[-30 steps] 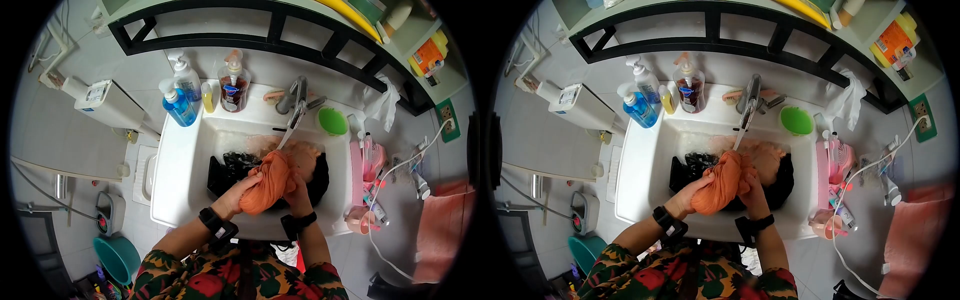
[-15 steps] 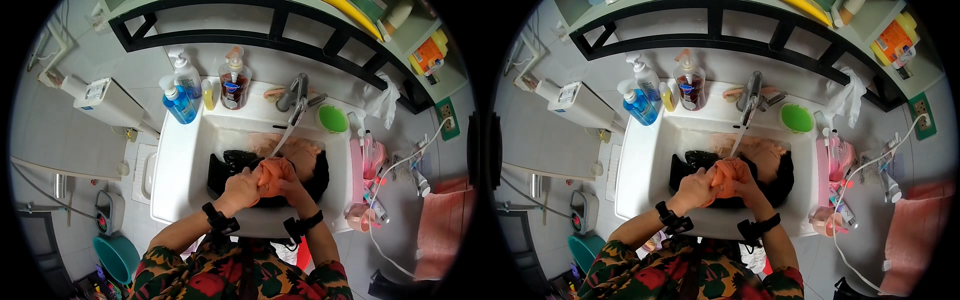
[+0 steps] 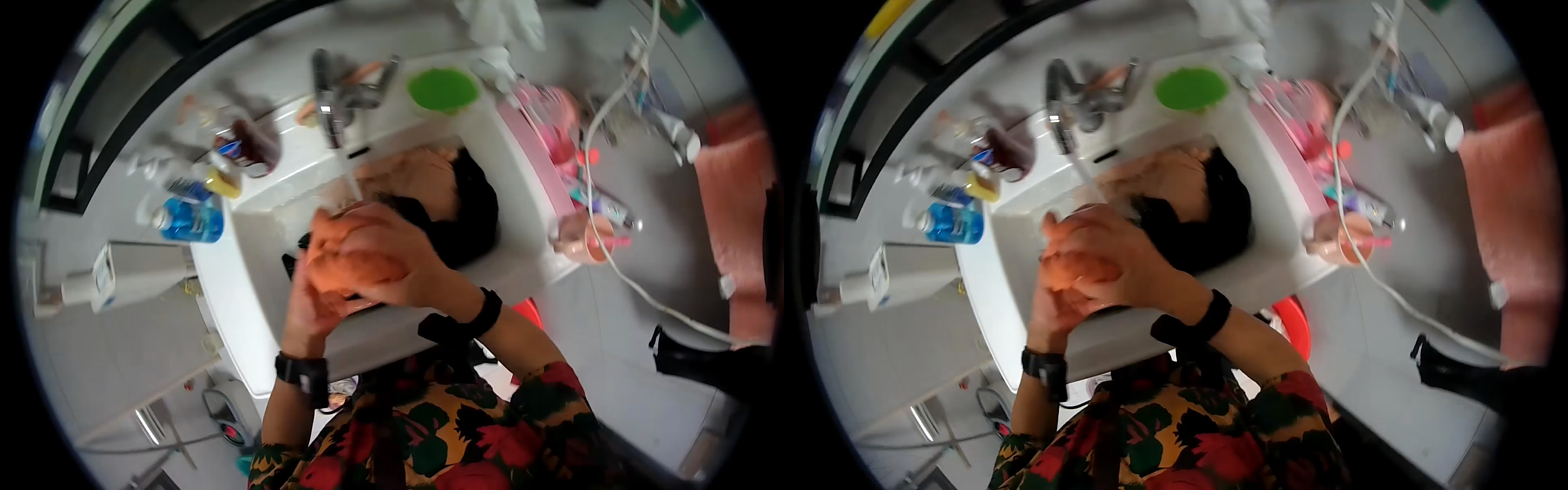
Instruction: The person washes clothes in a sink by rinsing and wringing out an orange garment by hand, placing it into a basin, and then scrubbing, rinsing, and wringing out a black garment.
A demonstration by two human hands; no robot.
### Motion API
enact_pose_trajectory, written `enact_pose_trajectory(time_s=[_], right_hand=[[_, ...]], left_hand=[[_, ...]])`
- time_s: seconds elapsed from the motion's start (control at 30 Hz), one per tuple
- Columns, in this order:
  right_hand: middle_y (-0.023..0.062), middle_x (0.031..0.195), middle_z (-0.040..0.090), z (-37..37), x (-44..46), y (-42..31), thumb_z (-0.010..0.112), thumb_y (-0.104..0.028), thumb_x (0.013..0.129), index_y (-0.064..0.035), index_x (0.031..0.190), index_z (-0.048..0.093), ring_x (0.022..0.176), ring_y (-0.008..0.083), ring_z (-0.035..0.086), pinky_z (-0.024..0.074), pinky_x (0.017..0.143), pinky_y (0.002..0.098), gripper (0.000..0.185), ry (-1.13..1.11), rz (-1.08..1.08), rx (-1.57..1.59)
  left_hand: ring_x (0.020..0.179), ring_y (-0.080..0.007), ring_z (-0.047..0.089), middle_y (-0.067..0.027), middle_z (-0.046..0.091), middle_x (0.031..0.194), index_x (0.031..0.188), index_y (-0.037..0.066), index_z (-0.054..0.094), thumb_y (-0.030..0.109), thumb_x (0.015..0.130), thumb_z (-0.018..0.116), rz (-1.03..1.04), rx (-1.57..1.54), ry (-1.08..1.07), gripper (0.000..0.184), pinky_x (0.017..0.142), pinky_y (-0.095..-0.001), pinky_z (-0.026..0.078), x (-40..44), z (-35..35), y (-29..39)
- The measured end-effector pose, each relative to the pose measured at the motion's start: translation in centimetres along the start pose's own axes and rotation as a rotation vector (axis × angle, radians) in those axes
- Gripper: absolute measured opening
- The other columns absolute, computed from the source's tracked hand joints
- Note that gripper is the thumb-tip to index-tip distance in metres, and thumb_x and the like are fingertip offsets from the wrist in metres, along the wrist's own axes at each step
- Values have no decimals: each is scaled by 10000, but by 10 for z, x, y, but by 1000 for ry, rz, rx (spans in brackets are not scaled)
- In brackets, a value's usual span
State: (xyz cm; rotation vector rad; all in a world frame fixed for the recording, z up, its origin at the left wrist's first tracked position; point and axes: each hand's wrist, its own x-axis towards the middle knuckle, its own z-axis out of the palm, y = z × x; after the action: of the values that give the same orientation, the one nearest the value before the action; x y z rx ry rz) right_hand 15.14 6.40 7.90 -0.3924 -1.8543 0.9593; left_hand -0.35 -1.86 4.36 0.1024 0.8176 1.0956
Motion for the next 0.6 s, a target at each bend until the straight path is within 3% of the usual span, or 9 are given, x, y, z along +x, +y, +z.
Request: enact_pose_trajectory(time_s=[0.1,0.17,0.23,0.27,0.3,0.37,0.47,0.5,0.6], right_hand=[[105,1035,553,1,-13,-2,722,-95,577,-104,962,558,986,278,494,414,849,374,419,37,-45,23],[106,1056,548,-1,-26,-3,729,-100,589,-96,953,552,986,262,501,414,850,365,404,69,-13,43],[96,1101,527,1,-41,4,729,-87,622,-70,967,532,989,214,507,414,854,330,397,298,379,356],[81,1093,529,4,-45,4,660,-76,719,-48,979,513,969,179,518,416,847,290,300,477,480,657],[81,1093,529,6,-48,11,660,-76,719,-48,979,513,969,179,518,416,847,290,300,476,469,669],[76,1044,558,10,-58,27,577,-92,797,-41,975,509,933,178,542,430,838,283,197,812,631,1128],[90,1001,580,9,-62,39,491,-121,863,-41,967,512,910,174,556,443,827,287,133,865,800,1284],[90,1001,580,9,-62,42,491,-121,863,-41,967,512,910,174,556,443,827,287,133,861,794,1287],[105,974,588,9,-57,44,493,-156,869,-32,944,526,901,174,559,458,816,297,148,715,908,1336]], left_hand=[[1013,-282,528,-117,529,1115,1200,64,418,491,864,374,231,-118,60,545,853,-397,458,7,19,0],[990,-270,536,-120,537,1096,1166,40,437,405,861,417,214,-107,99,476,852,-380,457,26,3,-2],[968,-258,544,-123,544,1077,1132,16,455,318,858,460,232,-90,135,409,850,-362,456,34,2,0],[949,-246,549,-126,549,1061,1096,5,465,238,838,478,377,73,206,347,844,-355,456,33,5,-2],[930,-235,554,-130,554,1045,1059,-5,475,157,819,496,525,235,280,291,838,-348,456,32,11,-3],[925,-202,542,-129,543,1051,924,11,513,22,766,527,748,371,254,159,828,-316,438,28,36,-11],[929,-227,532,-109,541,1000,795,20,540,-29,705,600,1063,985,284,119,836,-320,413,28,50,-16],[929,-227,532,-109,541,1000,795,20,540,-29,705,600,1069,987,283,119,836,-320,413,26,54,-14],[889,-297,527,-84,546,905,717,57,573,-58,550,615,1333,1315,-78,208,830,-437,442,20,60,-5]])
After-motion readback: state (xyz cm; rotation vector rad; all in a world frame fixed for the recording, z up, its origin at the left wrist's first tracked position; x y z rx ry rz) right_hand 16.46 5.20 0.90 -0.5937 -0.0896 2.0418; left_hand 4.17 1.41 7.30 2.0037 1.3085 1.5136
